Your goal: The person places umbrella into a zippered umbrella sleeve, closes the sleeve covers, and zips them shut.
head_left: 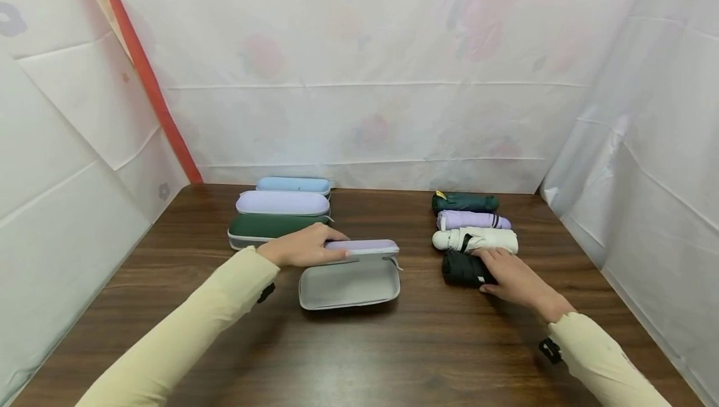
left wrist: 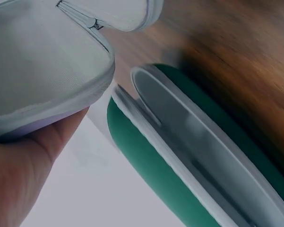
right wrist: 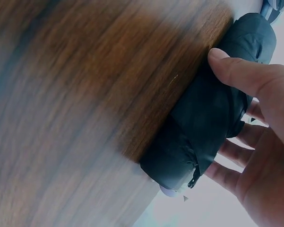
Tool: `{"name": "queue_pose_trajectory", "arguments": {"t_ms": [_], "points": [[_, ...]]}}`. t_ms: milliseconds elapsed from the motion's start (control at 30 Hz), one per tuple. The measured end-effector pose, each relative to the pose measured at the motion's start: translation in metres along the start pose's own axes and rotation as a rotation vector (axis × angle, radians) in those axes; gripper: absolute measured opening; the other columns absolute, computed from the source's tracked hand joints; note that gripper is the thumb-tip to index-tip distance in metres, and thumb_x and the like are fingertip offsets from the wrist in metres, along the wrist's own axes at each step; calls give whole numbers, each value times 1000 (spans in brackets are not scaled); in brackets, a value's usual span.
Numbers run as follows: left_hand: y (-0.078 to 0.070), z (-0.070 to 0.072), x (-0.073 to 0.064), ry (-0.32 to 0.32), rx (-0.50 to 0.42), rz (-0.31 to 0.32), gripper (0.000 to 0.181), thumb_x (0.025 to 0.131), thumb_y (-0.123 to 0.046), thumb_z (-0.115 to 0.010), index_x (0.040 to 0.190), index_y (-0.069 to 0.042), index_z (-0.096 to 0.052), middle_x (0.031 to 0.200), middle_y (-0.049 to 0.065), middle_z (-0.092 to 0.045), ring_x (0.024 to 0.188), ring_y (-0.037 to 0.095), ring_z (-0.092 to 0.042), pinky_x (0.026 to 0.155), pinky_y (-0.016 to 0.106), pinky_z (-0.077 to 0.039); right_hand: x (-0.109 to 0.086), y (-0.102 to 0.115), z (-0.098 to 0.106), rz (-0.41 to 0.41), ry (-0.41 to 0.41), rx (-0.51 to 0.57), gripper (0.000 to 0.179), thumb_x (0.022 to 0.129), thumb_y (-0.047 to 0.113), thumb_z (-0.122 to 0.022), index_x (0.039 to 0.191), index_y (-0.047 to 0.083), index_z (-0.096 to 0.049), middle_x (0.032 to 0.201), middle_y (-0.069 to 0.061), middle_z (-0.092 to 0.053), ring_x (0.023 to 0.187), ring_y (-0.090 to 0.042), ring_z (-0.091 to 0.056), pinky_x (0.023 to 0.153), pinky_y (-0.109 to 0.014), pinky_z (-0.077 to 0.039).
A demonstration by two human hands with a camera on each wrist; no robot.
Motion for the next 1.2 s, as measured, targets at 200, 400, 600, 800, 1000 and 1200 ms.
{"name": "queue_pose_trajectory", "arguments": {"t_ms": [200,400,600,800,1000,1200], "points": [[-4,-10,20,19,21,6,48,94,-42,-55,122,-5,-64,114,2,-66,100,10,-61,88,35,-47,1,-3,-2,-7,-3,8,64,72,18,-84,123,-5,-52,115,-19,-58,105,-38,-54,87,-54,-42],[-7,-24,33,65,20,-1,47,95,-41,-53,121,-5,-65,114,4,-66,103,13,-61,88,35,-47,0,-4,-6,7,8,64,70,72,17,-84,129,-2,-50,121,-18,-56,111,-36,-53,90,-54,-41],[-5,-30,38,85,13,1,45,95,-41,-52,121,-6,-66,113,2,-66,102,11,-61,87,33,-47,0,-6,-7,24,-45,97,67,71,14,-83,128,-1,-52,118,-16,-56,108,-34,-53,89,-52,-42],[-7,-32,42,94,2,10,47,96,-42,-51,122,-5,-65,115,3,-66,104,12,-61,88,33,-47,1,-12,-7,3,-81,117,62,69,12,-80,124,0,-55,114,-16,-57,105,-33,-54,87,-51,-43],[-9,-34,44,107,13,18,47,96,-41,-51,123,-5,-64,117,4,-65,105,13,-60,88,33,-46,-1,-12,-5,-3,-106,129,61,67,13,-81,122,2,-56,114,-15,-58,105,-32,-54,84,-50,-45],[-8,-33,43,103,5,37,49,96,-43,-51,124,-5,-63,118,4,-65,106,13,-60,89,33,-46,-3,-1,3,1,-115,111,62,65,16,-82,121,6,-58,115,-14,-57,106,-30,-54,82,-49,-46]]}}
Point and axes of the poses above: each hand's wrist, its own x-axis towards the middle knuckle, its own z-axis out of the back of the hand, y = z × x, the point moved 9 cm from there along x, towards the middle knuckle
